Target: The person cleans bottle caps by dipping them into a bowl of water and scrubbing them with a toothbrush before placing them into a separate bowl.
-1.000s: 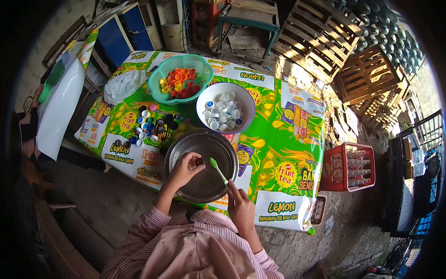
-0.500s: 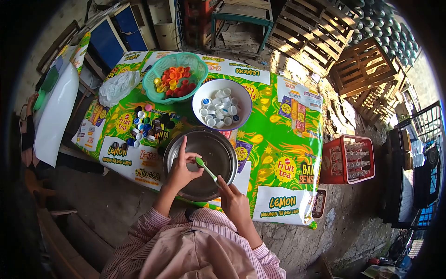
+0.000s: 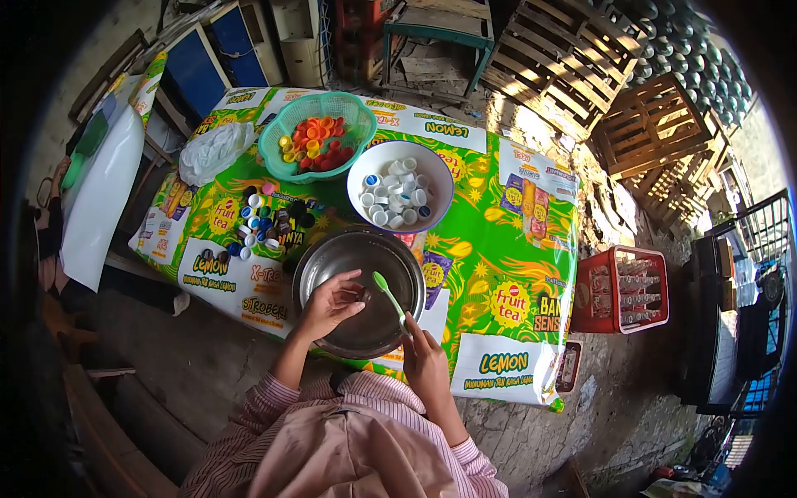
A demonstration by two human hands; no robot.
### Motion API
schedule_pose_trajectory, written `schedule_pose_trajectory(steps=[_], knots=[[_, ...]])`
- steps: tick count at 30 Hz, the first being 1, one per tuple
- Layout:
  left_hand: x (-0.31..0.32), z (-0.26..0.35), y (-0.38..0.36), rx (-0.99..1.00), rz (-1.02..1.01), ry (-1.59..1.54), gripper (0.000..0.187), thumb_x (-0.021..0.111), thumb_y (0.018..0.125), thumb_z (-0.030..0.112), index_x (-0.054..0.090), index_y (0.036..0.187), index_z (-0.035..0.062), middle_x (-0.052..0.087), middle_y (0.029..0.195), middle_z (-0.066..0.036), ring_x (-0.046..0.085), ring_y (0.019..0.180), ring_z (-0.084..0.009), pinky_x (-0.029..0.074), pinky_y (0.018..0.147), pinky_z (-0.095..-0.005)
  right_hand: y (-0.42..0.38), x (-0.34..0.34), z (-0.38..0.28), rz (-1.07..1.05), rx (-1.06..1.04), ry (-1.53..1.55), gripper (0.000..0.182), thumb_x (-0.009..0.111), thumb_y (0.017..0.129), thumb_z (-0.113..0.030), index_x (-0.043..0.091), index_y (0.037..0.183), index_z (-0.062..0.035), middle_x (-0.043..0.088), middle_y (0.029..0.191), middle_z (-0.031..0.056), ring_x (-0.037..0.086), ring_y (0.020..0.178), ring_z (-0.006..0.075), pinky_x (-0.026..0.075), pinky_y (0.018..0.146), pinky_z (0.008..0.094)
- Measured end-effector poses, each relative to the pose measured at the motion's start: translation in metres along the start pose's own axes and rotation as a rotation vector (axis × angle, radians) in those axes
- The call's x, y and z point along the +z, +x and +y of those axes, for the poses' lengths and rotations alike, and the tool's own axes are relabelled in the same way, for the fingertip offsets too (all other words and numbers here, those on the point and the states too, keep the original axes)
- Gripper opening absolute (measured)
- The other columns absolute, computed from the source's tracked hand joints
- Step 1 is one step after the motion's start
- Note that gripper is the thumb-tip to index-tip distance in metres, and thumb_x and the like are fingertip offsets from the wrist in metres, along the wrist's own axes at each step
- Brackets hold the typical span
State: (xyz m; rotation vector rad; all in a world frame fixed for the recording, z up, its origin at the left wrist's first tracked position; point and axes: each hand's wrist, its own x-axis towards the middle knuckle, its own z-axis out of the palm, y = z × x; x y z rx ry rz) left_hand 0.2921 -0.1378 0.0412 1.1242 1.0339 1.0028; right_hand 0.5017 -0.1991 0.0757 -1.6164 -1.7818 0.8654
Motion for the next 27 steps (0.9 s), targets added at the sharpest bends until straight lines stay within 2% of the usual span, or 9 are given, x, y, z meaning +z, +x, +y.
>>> schedule_pose_trajectory(steps=[3,5,9,11,13,15,17,20,27], knots=[[0.002,-0.003,0.002,0.015,-0.050,-0.026,0.053,0.062,0.083,0.000,0.041,0.132,0.0036,0.057,0.109,-0.009,0.059,0.099,-0.0165,0.049,0.088,-0.0269,-0.003,-0.002,-0.001,0.020,-0.098,0.070,0.040,0.055,0.084,0.000,0.050,0.124,-0.0031,0.062,0.088,0.0232,0.063,0.074,0.0349,0.048,0.063,0.0385],[0.004,-0.004,0.002,0.051,-0.080,-0.028,0.047,0.059,0.085,0.001,0.044,0.129,0.0018,0.056,0.112,-0.009,0.059,0.102,-0.0181,0.048,0.089,-0.0274,-0.003,-0.005,0.002,-0.069,-0.055,0.028,0.038,0.055,0.085,-0.001,0.051,0.123,-0.0024,0.062,0.090,0.0240,0.064,0.074,0.0353,0.049,0.063,0.0385],[0.010,0.005,0.000,-0.103,-0.131,-0.209,0.039,0.050,0.092,0.006,0.043,0.130,0.0006,0.052,0.122,-0.010,0.057,0.109,-0.0221,0.048,0.092,-0.0283,0.001,-0.005,0.012,0.011,-0.004,0.009,0.035,0.055,0.085,-0.001,0.052,0.120,-0.0006,0.063,0.091,0.0235,0.064,0.075,0.0362,0.050,0.064,0.0377],[0.012,0.012,-0.001,-0.176,-0.099,-0.469,0.036,0.046,0.095,0.009,0.044,0.131,0.0049,0.055,0.118,-0.007,0.056,0.110,-0.0203,0.047,0.093,-0.0278,0.000,-0.006,0.014,0.106,-0.159,0.029,0.042,0.055,0.086,-0.007,0.048,0.127,-0.0059,0.059,0.078,0.0184,0.058,0.061,0.0350,0.044,0.053,0.0415],[0.013,0.011,0.001,-0.198,-0.083,-0.496,0.036,0.042,0.097,0.011,0.042,0.132,0.0061,0.056,0.116,-0.006,0.056,0.110,-0.0198,0.047,0.094,-0.0296,-0.006,-0.009,0.010,0.080,-0.135,0.023,0.043,0.056,0.086,-0.007,0.047,0.128,-0.0075,0.059,0.077,0.0158,0.059,0.060,0.0329,0.045,0.052,0.0403],[0.008,0.004,0.002,-0.166,-0.123,-0.604,0.037,0.040,0.097,0.010,0.040,0.133,0.0031,0.052,0.124,-0.009,0.053,0.114,-0.0223,0.045,0.096,-0.0329,-0.009,-0.010,0.007,0.047,-0.216,-0.088,0.045,0.056,0.085,-0.007,0.047,0.129,-0.0104,0.058,0.075,0.0119,0.058,0.058,0.0294,0.045,0.050,0.0390],[0.009,0.004,0.001,-0.160,-0.119,-0.596,0.035,0.041,0.097,0.011,0.042,0.131,0.0037,0.053,0.122,-0.008,0.054,0.111,-0.0175,0.045,0.094,-0.0326,-0.010,-0.013,0.007,0.032,-0.235,-0.116,0.045,0.057,0.084,-0.007,0.048,0.129,-0.0124,0.057,0.072,0.0089,0.057,0.054,0.0264,0.044,0.048,0.0378],[0.013,0.002,-0.001,-0.112,-0.049,-0.293,0.033,0.043,0.097,0.012,0.045,0.128,0.0049,0.054,0.118,-0.005,0.054,0.105,-0.0123,0.047,0.090,-0.0300,-0.005,-0.019,0.009,0.053,-0.191,-0.220,0.042,0.059,0.084,-0.009,0.053,0.125,-0.0139,0.054,0.069,0.0085,0.055,0.051,0.0257,0.044,0.046,0.0372],[0.015,-0.009,-0.004,-0.120,-0.061,-0.301,0.030,0.042,0.097,0.015,0.048,0.124,0.0036,0.054,0.112,-0.004,0.055,0.095,-0.0098,0.047,0.091,-0.0296,-0.003,-0.019,0.017,0.002,-0.231,-0.185,0.041,0.059,0.084,-0.009,0.053,0.124,-0.0131,0.056,0.069,0.0101,0.056,0.053,0.0273,0.045,0.047,0.0380]])
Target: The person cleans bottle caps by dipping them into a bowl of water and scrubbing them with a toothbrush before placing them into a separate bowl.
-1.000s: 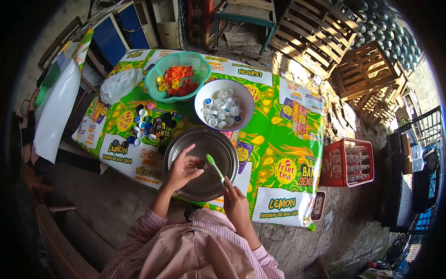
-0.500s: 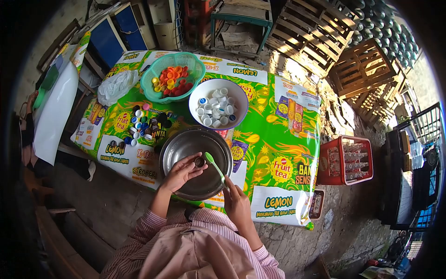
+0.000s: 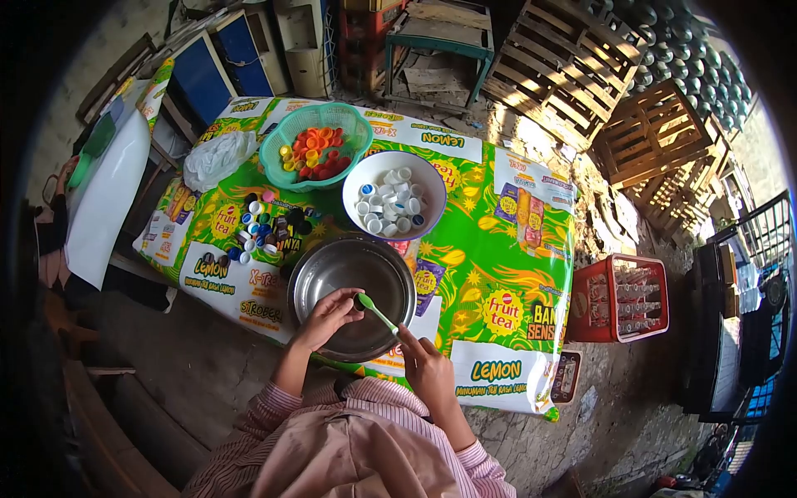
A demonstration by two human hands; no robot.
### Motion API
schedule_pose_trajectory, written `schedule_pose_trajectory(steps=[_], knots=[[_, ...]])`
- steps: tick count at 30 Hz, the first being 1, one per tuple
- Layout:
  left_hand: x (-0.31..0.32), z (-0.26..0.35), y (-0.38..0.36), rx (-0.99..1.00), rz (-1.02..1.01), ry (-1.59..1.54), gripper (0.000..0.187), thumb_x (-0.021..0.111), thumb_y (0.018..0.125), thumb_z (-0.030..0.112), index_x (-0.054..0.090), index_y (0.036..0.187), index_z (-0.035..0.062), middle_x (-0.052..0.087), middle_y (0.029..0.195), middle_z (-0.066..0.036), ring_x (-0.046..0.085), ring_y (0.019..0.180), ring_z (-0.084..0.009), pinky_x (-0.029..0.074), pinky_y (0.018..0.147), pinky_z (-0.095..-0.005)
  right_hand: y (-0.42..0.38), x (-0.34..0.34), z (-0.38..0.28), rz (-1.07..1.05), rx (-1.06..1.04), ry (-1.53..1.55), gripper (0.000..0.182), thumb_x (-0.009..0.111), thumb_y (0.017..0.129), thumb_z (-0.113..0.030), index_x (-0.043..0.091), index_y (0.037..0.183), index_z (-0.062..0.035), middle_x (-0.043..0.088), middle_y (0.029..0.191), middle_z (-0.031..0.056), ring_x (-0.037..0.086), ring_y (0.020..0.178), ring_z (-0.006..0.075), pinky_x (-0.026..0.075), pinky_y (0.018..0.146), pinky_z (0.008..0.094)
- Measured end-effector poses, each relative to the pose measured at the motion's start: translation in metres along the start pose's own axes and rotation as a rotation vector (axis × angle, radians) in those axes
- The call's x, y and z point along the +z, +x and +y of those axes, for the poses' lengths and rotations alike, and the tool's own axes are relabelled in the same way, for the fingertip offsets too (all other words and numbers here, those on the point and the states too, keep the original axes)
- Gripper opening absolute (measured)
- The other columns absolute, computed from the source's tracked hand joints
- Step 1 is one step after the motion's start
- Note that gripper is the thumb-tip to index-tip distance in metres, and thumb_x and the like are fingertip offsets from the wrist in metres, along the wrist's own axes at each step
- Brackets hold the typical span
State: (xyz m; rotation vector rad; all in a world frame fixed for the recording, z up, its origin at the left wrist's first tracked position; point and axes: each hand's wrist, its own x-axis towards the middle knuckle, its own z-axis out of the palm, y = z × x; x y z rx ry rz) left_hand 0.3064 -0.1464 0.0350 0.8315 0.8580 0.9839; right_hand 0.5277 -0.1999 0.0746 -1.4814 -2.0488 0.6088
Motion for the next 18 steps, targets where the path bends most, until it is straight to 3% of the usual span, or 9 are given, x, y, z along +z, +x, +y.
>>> schedule_pose_trajectory(steps=[1,6,8,10,14,18], knots=[[0.001,-0.003,0.000,0.023,0.039,0.008,0.028,0.043,0.098,0.020,0.051,0.119,0.0043,0.057,0.102,-0.002,0.056,0.088,-0.0076,0.049,0.085,-0.0246,0.001,0.001,-0.002,0.000,0.006,0.040,0.041,0.059,0.084,-0.009,0.053,0.124,-0.0124,0.057,0.070,0.0110,0.057,0.054,0.0285,0.045,0.048,0.0386],[-0.002,-0.001,0.001,0.061,0.062,0.091,0.031,0.041,0.098,0.029,0.054,0.109,0.0038,0.058,0.092,-0.001,0.054,0.077,-0.0059,0.049,0.075,-0.0240,-0.004,0.015,-0.008,-0.028,0.031,0.269,0.042,0.061,0.083,-0.008,0.054,0.124,-0.0125,0.060,0.074,0.0135,0.059,0.058,0.0322,0.046,0.052,0.0404],[-0.005,-0.004,-0.002,-0.005,0.142,0.143,0.035,0.038,0.099,0.033,0.055,0.104,0.0026,0.055,0.084,0.000,0.052,0.071,-0.0060,0.049,0.074,-0.0245,-0.002,0.011,-0.006,-0.048,0.025,0.188,0.044,0.061,0.083,-0.009,0.053,0.125,-0.0140,0.059,0.072,0.0114,0.058,0.056,0.0299,0.046,0.049,0.0390],[-0.010,-0.003,-0.004,-0.063,0.093,0.094,0.039,0.036,0.099,0.034,0.056,0.102,0.0011,0.054,0.081,-0.001,0.050,0.069,-0.0078,0.049,0.075,-0.0269,0.006,0.001,-0.012,-0.068,0.022,0.007,0.043,0.060,0.081,-0.004,0.056,0.123,-0.0136,0.058,0.071,0.0104,0.058,0.055,0.0278,0.046,0.051,0.0372],[-0.016,0.009,-0.002,-0.166,-0.032,-0.061,0.049,0.030,0.099,0.040,0.056,0.096,-0.0015,0.049,0.072,-0.002,0.044,0.064,-0.0100,0.047,0.070,-0.0297,0.006,-0.001,-0.021,-0.001,-0.003,-0.030,0.044,0.059,0.081,-0.004,0.056,0.123,-0.0162,0.057,0.070,0.0083,0.057,0.053,0.0260,0.045,0.049,0.0378],[-0.023,0.013,0.000,-0.256,0.026,0.026,0.053,0.030,0.098,0.045,0.057,0.087,0.0002,0.047,0.066,-0.001,0.046,0.060,-0.0101,0.046,0.066,-0.0283,0.001,0.006,-0.024,-0.013,-0.065,-0.047,0.047,0.061,0.082,-0.011,0.053,0.127,-0.0198,0.056,0.068,0.0049,0.056,0.050,0.0228,0.044,0.044,0.0356]])
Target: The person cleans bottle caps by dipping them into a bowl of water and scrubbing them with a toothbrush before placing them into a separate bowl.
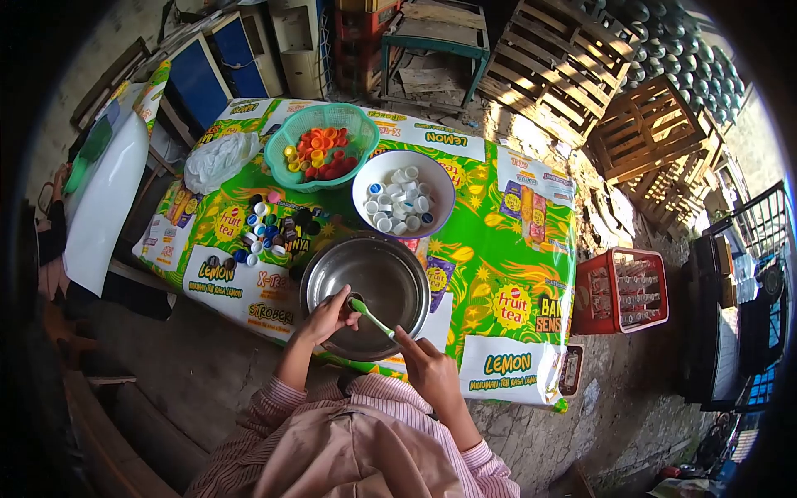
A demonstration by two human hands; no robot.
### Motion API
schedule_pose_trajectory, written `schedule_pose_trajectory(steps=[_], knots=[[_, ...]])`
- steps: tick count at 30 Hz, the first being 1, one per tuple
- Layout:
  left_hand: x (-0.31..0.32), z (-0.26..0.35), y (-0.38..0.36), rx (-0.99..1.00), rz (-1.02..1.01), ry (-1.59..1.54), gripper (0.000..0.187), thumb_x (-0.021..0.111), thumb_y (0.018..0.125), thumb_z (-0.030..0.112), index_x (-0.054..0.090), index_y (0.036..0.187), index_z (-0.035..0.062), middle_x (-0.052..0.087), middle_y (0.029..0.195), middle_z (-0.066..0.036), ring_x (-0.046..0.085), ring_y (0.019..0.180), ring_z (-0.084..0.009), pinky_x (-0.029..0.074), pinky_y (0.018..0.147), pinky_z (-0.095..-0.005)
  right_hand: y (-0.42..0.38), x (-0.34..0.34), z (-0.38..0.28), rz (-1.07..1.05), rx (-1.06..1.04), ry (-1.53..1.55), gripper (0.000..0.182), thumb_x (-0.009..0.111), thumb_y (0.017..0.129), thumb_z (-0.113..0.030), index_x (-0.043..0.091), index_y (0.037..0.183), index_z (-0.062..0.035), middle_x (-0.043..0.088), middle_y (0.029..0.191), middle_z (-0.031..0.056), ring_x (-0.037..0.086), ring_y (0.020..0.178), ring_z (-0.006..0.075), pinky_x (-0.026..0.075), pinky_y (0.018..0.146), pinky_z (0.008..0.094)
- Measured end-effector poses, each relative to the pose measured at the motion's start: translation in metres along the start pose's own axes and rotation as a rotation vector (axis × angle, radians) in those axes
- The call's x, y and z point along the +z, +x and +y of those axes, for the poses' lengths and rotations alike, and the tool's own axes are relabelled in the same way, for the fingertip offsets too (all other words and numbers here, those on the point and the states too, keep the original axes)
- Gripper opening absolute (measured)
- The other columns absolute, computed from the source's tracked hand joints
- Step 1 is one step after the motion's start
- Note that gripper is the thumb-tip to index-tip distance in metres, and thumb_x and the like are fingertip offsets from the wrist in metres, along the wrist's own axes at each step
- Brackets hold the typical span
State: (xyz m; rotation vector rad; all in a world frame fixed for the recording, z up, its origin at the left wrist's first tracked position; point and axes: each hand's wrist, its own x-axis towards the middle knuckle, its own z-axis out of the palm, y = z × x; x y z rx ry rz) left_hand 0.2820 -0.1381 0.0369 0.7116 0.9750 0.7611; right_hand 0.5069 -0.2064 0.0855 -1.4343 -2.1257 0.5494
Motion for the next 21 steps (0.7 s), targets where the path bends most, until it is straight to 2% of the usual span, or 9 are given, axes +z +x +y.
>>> schedule_pose_trajectory(steps=[1,3,7,9,12,16,19,21], knots=[[0.000,0.002,0.000,-0.004,-0.008,0.002,0.053,0.030,0.098,0.045,0.057,0.087,0.0002,0.047,0.066,-0.001,0.046,0.060,-0.0101,0.046,0.066,-0.0283,-0.001,0.002,0.000,0.004,0.008,-0.003,0.047,0.061,0.082,-0.011,0.053,0.127,-0.0198,0.056,0.068,0.0049,0.056,0.050,0.0228,0.044,0.044,0.0356],[0.001,0.006,0.001,-0.004,0.011,0.263,0.054,0.031,0.097,0.047,0.057,0.083,0.0017,0.046,0.061,0.000,0.046,0.057,-0.0103,0.046,0.063,-0.0276,-0.001,0.005,-0.001,0.020,0.040,-0.025,0.047,0.061,0.082,-0.011,0.052,0.127,-0.0211,0.057,0.069,0.0048,0.057,0.051,0.0226,0.045,0.044,0.0357],[0.000,0.006,0.002,-0.031,-0.008,0.224,0.054,0.031,0.097,0.047,0.056,0.080,0.0027,0.045,0.059,0.000,0.045,0.054,-0.0102,0.046,0.060,-0.0271,-0.003,0.001,-0.010,0.025,0.068,-0.093,0.046,0.060,0.082,-0.011,0.053,0.126,-0.0213,0.058,0.070,0.0041,0.057,0.051,0.0220,0.045,0.043,0.0349],[0.001,0.006,0.005,0.009,0.031,0.341,0.057,0.029,0.097,0.049,0.052,0.070,0.0038,0.044,0.057,0.001,0.046,0.050,-0.0095,0.046,0.054,-0.0258,-0.006,0.002,-0.009,0.032,-0.005,-0.116,0.045,0.060,0.083,-0.012,0.053,0.126,-0.0221,0.058,0.070,0.0032,0.057,0.051,0.0205,0.045,0.043,0.0339],[0.000,0.011,0.003,0.045,-0.027,0.464,0.058,0.030,0.096,0.050,0.052,0.068,0.0034,0.044,0.056,0.000,0.046,0.049,-0.0097,0.046,0.053,-0.0262,-0.007,0.003,-0.004,0.037,0.033,-0.135,0.046,0.060,0.082,-0.013,0.053,0.126,-0.0229,0.058,0.070,0.0024,0.057,0.050,0.0190,0.045,0.042,0.0327],[0.001,0.016,0.004,0.014,-0.049,0.439,0.055,0.032,0.097,0.047,0.052,0.072,0.0028,0.041,0.054,0.001,0.042,0.048,-0.0099,0.046,0.055,-0.0274,-0.007,-0.003,-0.011,0.063,0.039,-0.182,0.046,0.060,0.082,-0.013,0.054,0.126,-0.0234,0.058,0.070,0.0018,0.057,0.051,0.0180,0.045,0.043,0.0320],[-0.002,0.017,0.005,-0.006,-0.062,0.431,0.057,0.032,0.096,0.048,0.052,0.067,0.0033,0.040,0.050,0.002,0.043,0.045,-0.0103,0.046,0.052,-0.0278,-0.010,-0.004,-0.011,0.013,-0.017,-0.201,0.046,0.061,0.081,-0.012,0.054,0.125,-0.0239,0.057,0.072,0.0008,0.058,0.053,0.0177,0.045,0.043,0.0310],[-0.005,0.015,0.006,-0.081,-0.027,0.588,0.064,0.033,0.093,0.055,0.052,0.062,0.0017,0.048,0.052,-0.002,0.047,0.043,-0.0114,0.044,0.045,-0.0270,-0.010,-0.002,-0.008,0.030,-0.018,-0.202,0.046,0.061,0.080,-0.012,0.055,0.125,-0.0240,0.057,0.072,0.0007,0.058,0.053,0.0178,0.045,0.043,0.0309]])
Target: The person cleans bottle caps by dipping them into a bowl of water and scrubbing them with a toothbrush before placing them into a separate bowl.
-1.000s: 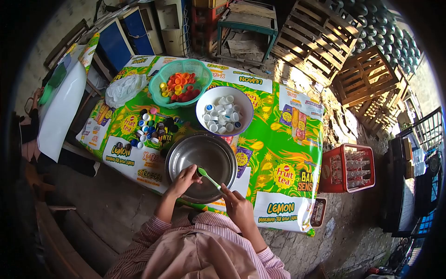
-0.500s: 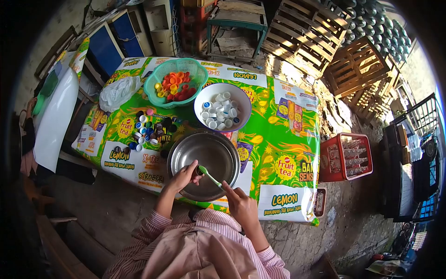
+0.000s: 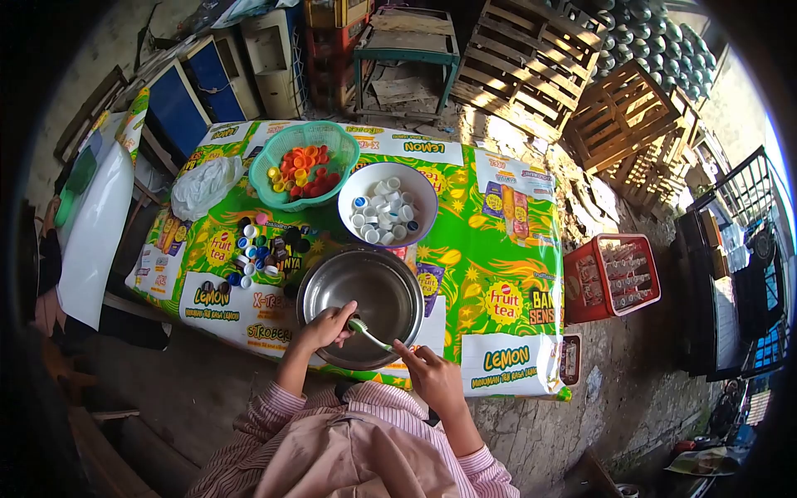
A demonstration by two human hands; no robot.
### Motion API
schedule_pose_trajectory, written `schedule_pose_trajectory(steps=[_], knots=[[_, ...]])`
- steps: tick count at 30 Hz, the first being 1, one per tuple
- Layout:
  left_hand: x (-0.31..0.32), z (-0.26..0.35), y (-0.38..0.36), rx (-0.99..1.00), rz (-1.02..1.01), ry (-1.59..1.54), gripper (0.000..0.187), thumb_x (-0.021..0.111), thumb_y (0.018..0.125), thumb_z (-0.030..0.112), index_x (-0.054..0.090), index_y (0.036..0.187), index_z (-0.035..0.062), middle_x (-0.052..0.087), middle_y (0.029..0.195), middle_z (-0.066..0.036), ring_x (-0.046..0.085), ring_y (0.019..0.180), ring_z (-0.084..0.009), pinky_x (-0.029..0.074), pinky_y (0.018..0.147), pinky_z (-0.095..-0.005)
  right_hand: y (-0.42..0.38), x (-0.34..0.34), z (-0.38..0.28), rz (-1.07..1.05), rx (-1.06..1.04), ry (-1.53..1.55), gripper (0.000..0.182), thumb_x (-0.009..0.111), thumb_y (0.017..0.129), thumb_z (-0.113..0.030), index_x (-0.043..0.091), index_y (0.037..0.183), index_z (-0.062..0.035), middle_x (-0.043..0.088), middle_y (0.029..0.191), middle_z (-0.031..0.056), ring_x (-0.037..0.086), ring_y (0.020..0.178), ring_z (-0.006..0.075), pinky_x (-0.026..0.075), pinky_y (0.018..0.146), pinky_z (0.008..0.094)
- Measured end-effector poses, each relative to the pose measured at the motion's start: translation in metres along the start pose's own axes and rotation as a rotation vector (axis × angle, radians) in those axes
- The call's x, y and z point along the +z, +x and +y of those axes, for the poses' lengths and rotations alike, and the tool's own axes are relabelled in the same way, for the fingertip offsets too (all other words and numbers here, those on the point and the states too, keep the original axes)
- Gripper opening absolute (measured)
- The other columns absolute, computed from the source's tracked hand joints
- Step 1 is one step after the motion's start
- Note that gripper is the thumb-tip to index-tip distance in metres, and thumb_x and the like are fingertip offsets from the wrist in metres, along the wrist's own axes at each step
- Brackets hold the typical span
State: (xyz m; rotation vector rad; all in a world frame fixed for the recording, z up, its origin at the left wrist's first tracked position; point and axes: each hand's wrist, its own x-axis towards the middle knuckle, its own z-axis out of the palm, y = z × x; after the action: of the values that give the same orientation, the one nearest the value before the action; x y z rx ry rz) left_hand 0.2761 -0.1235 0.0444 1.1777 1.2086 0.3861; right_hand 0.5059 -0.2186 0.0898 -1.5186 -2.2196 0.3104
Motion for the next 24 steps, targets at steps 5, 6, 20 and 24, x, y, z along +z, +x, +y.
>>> schedule_pose_trajectory(steps=[5,6,20,24], knots=[[0.000,0.015,-0.005,-0.065,-0.010,0.062,0.062,0.034,0.093,0.053,0.054,0.064,0.0025,0.047,0.051,-0.001,0.047,0.043,-0.0103,0.044,0.048,-0.0255,0.002,-0.006,0.002,0.016,0.015,-0.005,0.047,0.061,0.080,-0.010,0.055,0.125,-0.0245,0.056,0.071,0.0007,0.057,0.052,0.0177,0.045,0.043,0.0310],[0.000,0.016,-0.005,-0.031,0.044,0.105,0.060,0.037,0.094,0.051,0.055,0.065,0.0020,0.049,0.052,-0.001,0.048,0.045,-0.0100,0.044,0.048,-0.0252,0.001,-0.006,0.001,0.019,0.016,-0.007,0.047,0.061,0.080,-0.010,0.055,0.125,-0.0245,0.056,0.071,0.0007,0.057,0.052,0.0177,0.045,0.043,0.0310],[0.004,0.031,-0.037,0.683,0.261,0.631,0.030,0.071,0.072,0.015,0.061,0.098,0.0075,0.061,0.095,-0.006,0.062,0.080,-0.0205,0.045,0.081,-0.0336,-0.011,0.002,-0.029,0.076,0.356,0.146,0.043,0.056,0.086,-0.009,0.050,0.128,-0.0135,0.056,0.071,0.0144,0.056,0.058,0.0323,0.044,0.051,0.0413],[0.001,0.017,-0.026,0.702,0.386,0.943,0.034,0.071,0.071,0.018,0.060,0.103,0.0125,0.060,0.097,-0.002,0.056,0.092,-0.0187,0.036,0.087,-0.0376,-0.011,0.012,-0.039,0.053,0.389,0.144,0.043,0.055,0.086,-0.008,0.050,0.128,-0.0141,0.055,0.072,0.0139,0.054,0.057,0.0314,0.043,0.051,0.0408]])
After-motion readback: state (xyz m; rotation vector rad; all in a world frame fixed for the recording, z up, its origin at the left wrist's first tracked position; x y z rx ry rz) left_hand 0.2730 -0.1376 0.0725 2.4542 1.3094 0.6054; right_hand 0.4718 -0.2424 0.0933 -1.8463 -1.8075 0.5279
